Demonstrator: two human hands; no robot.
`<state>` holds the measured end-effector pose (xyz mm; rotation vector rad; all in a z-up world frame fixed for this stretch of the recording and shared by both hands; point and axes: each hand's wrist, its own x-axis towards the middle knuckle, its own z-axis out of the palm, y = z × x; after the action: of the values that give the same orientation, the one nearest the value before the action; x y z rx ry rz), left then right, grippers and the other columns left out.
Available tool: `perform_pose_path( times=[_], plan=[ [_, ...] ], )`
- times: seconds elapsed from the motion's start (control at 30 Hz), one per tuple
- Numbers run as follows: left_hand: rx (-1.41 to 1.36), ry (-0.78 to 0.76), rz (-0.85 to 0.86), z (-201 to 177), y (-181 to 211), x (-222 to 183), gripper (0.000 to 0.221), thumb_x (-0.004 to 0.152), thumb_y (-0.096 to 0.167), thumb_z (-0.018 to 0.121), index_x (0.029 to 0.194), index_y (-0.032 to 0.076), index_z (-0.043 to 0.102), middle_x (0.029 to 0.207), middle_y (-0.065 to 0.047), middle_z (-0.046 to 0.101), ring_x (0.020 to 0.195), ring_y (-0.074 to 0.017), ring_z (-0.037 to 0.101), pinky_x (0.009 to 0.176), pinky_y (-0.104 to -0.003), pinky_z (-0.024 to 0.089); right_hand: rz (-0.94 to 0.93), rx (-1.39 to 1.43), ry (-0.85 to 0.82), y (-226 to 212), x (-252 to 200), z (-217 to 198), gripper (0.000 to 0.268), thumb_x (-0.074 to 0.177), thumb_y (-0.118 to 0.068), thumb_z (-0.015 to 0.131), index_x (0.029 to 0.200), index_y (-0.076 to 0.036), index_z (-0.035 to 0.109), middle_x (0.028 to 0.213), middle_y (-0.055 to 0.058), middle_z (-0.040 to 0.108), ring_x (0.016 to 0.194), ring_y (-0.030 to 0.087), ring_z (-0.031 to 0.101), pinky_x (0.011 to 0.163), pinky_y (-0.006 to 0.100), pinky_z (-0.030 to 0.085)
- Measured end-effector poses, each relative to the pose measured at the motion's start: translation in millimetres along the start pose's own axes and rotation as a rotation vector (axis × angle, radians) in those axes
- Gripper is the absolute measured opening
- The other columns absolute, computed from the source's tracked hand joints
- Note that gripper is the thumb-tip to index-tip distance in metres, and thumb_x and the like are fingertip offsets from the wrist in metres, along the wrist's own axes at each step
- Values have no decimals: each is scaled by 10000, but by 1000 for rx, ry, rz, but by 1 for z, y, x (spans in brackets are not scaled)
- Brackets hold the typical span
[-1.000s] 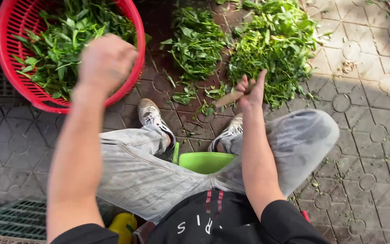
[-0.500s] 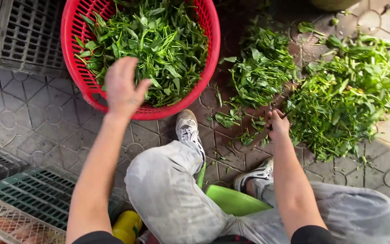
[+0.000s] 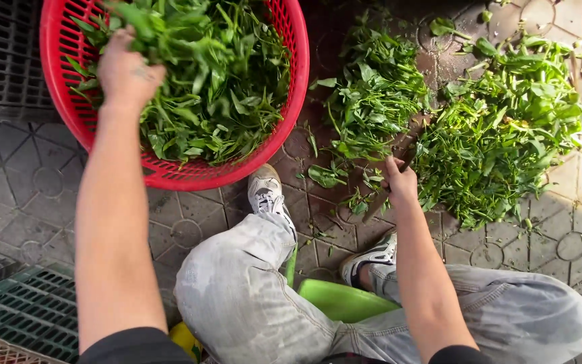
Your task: Sorting and trimming leafy green vegetables into a basket using a small knife.
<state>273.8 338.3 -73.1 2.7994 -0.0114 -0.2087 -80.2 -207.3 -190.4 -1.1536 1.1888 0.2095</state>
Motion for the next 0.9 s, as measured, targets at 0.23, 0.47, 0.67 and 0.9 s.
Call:
perform_pose_path(
  times=[0.23, 0.47, 0.67, 0.9],
  plan=[
    [-183, 111, 209, -85, -33, 1, 1215, 1048, 475, 1157, 1564, -220, 305, 1126, -111, 844, 1269, -126, 748, 1101, -238, 504, -167, 243, -78, 4, -13, -34, 264, 1052, -363, 793, 1132, -217, 588, 827, -77, 447, 608, 57, 368, 554, 259, 377],
    [-11, -344, -222, -95, 41, -36, 901, 956, 674, 862, 1456, -15, 569, 1433, -202, 575, 1288, -373, 573, 1047, -532, 445, -231, 287, -134, -31, -59, -22, 211, 1067, -296, 787, 1035, -199, 603, 752, -64, 417, 562, 84, 417, 537, 287, 394],
    [589, -185, 3, -79, 93, 1, 843, 851, 682, 860, 1428, 85, 712, 1470, -267, 617, 1364, -504, 553, 1028, -769, 398, -342, 176, -140, -52, -103, -29, 171, 1106, -244, 736, 1093, -148, 596, 846, 16, 557, 535, 91, 428, 531, 277, 415],
    [-47, -278, 305, -14, 230, 33, 216, 1109, 197, 669, 1276, 165, 802, 1359, -57, 785, 1279, -280, 695, 1263, -674, 334, -177, 156, -108, -29, -101, -19, 158, 1117, -229, 707, 1091, -124, 593, 933, 30, 629, 574, 95, 420, 571, 283, 378]
  ],
)
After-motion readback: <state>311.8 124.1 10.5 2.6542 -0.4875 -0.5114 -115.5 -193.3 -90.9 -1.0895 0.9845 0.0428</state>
